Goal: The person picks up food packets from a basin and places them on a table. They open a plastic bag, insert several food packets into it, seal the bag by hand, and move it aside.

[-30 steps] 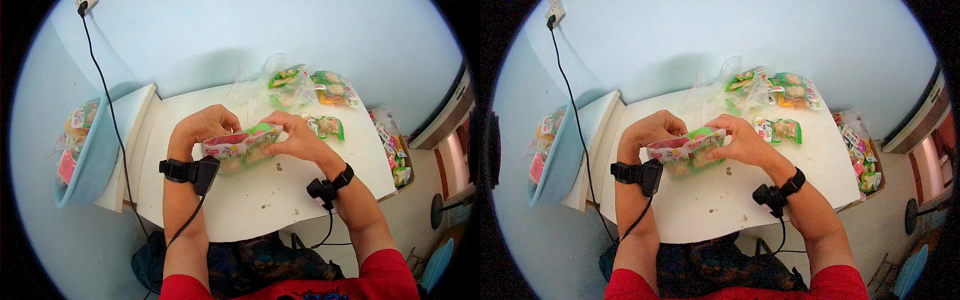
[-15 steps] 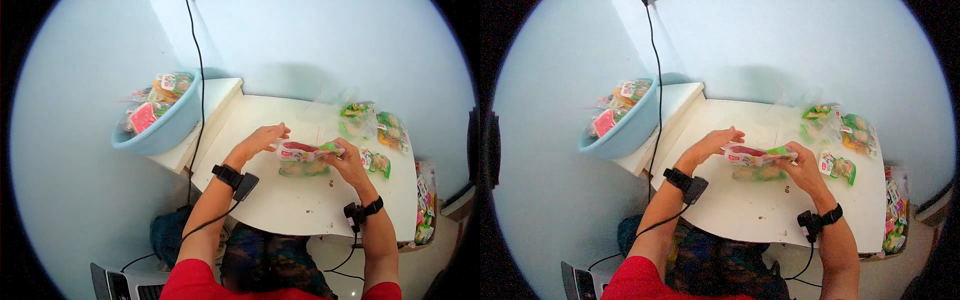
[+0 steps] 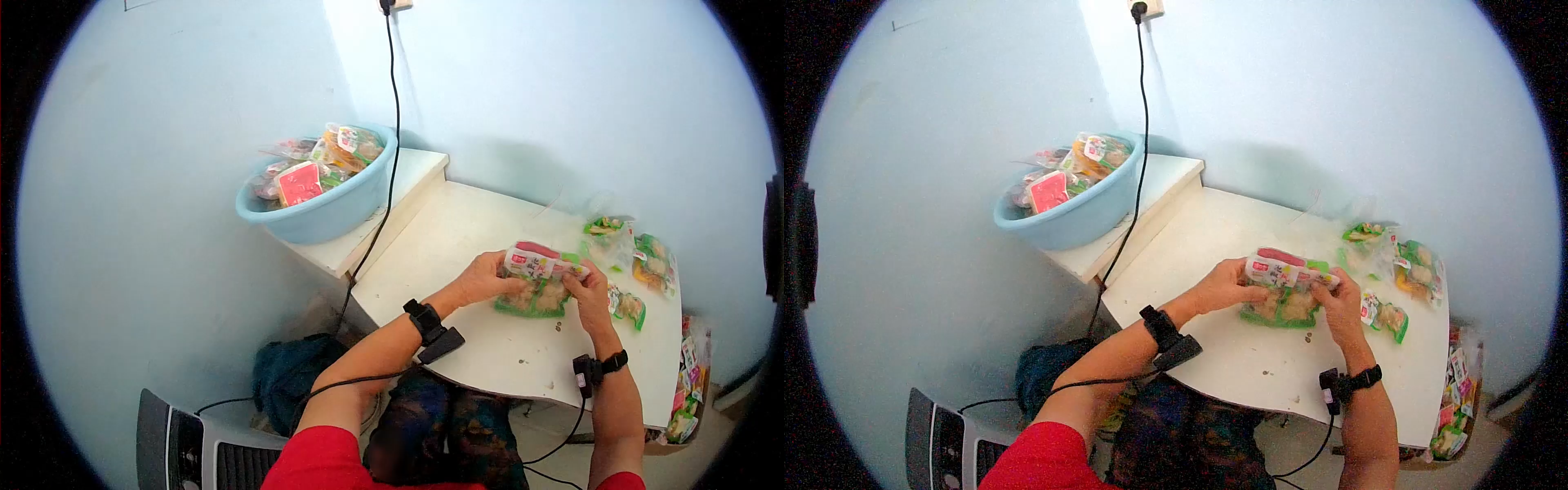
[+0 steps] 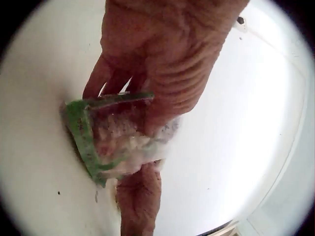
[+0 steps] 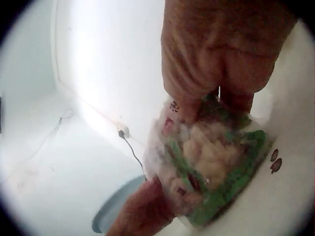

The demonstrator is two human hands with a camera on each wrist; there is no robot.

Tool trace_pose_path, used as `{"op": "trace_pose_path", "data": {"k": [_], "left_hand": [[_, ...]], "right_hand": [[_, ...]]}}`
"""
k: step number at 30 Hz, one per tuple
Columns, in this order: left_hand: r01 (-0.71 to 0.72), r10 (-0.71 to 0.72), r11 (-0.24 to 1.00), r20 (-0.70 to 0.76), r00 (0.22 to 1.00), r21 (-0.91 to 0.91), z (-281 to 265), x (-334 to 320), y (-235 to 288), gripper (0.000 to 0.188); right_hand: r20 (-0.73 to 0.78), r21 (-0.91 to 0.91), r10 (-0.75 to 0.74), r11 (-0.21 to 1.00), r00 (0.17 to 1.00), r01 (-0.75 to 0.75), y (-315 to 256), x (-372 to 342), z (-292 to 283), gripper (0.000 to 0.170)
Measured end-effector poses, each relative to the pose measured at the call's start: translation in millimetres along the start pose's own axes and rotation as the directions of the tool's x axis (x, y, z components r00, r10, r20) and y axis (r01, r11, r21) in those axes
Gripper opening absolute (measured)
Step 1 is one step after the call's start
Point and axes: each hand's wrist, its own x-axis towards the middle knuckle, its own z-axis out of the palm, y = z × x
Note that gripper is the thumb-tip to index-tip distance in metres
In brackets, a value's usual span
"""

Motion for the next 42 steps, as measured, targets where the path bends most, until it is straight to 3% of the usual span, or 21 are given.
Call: {"op": "trace_pose_path", "data": {"k": [2, 5, 7, 10, 11, 14, 15, 16, 17, 19, 23, 27, 30, 34, 37, 40, 42], "left_hand": [[0.095, -0.093, 0.995, -0.044, 0.995, 0.044, 1, -8, 14, 0.042], [0.181, -0.185, 0.982, -0.108, 0.977, -0.046, -3, -22, 39, 0.038], [0.131, -0.15, 0.983, -0.154, 0.977, -0.129, -14, -38, 55, 0.037], [0.061, -0.11, 0.986, -0.331, 0.937, -0.155, -39, -71, 96, 0.036], [-0.02, -0.035, 0.99, -0.388, 0.921, -0.136, -49, -85, 115, 0.039], [-0.015, 0.007, 1.0, -0.669, 0.743, -0.006, -83, -128, 175, 0.04], [-0.058, 0.129, 0.991, -0.748, 0.651, 0.121, -107, -137, 181, 0.031], [-0.113, 0.182, 0.983, -0.754, 0.631, 0.143, -117, -152, 205, 0.029], [0.016, 0.179, 0.975, -0.82, 0.544, 0.223, -134, -167, 225, 0.031], [0.101, 0.257, 0.94, -0.872, 0.416, 0.325, -167, -183, 252, 0.035], [0.307, 0.173, 0.912, -0.932, 0.317, 0.274, -247, -206, 267, 0.034], [0.438, 0.098, 0.88, -0.972, 0.212, 0.184, -288, -211, 245, 0.032], [0.494, 0.05, 0.859, -0.981, 0.187, 0.137, -314, -214, 219, 0.029], [0.417, -0.126, 0.909, -0.965, 0.232, -0.019, -323, -214, 207, 0.023], [0.33, -0.102, 0.944, -0.957, 0.272, -0.007, -314, -207, 211, 0.023], [0.33, -0.094, 0.944, -0.945, 0.315, 0.016, -301, -202, 216, 0.03], [0.588, -0.031, 0.799, -0.968, 0.248, 0.125, -287, -199, 220, 0.037]], "right_hand": [[0.001, 0.053, 0.027, 0.998, 1.0, -0.027, 0, -1, -1, 0.021], [0.052, 0.177, 0.081, 0.98, 0.995, -0.089, 4, -1, -4, 0.027], [0.102, 0.309, 0.09, 0.944, 0.991, -0.118, 0, -1, -3, 0.031], [0.104, 0.245, 0.191, 0.946, 0.976, -0.212, -14, -5, 4, 0.035], [0.116, 0.22, 0.194, 0.951, 0.974, -0.216, -12, -4, 4, 0.035], [0.141, 0.14, 0.215, 0.962, 0.966, -0.235, -1, -4, 0, 0.034], [0.145, 0.106, 0.226, 0.964, 0.963, -0.242, 0, -5, 0, 0.034], [0.149, 0.071, 0.237, 0.966, 0.96, -0.249, 0, -5, 0, 0.033], [0.144, 0.071, 0.24, 0.965, 0.96, -0.252, -2, -5, 1, 0.032], [0.134, 0.07, 0.253, 0.962, 0.958, -0.263, -5, -6, 2, 0.031], [0.153, 0.052, 0.251, 0.964, 0.956, -0.261, 0, -6, 2, 0.029], [0.164, 0.023, 0.239, 0.969, 0.957, -0.246, 2, -5, 0, 0.029], [0.166, 0.014, 0.25, 0.967, 0.954, -0.256, -2, -5, 0, 0.029], [0.181, -0.012, 0.254, 0.967, 0.95, -0.256, -2, -5, -1, 0.028], [0.191, -0.002, 0.258, 0.965, 0.947, -0.263, -3, -6, 1, 0.023], [0.178, -0.058, 0.269, 0.963, 0.947, -0.263, -7, -6, 4, 0.023], [0.179, -0.052, 0.261, 0.965, 0.949, -0.255, -7, -6, 4, 0.024]]}}
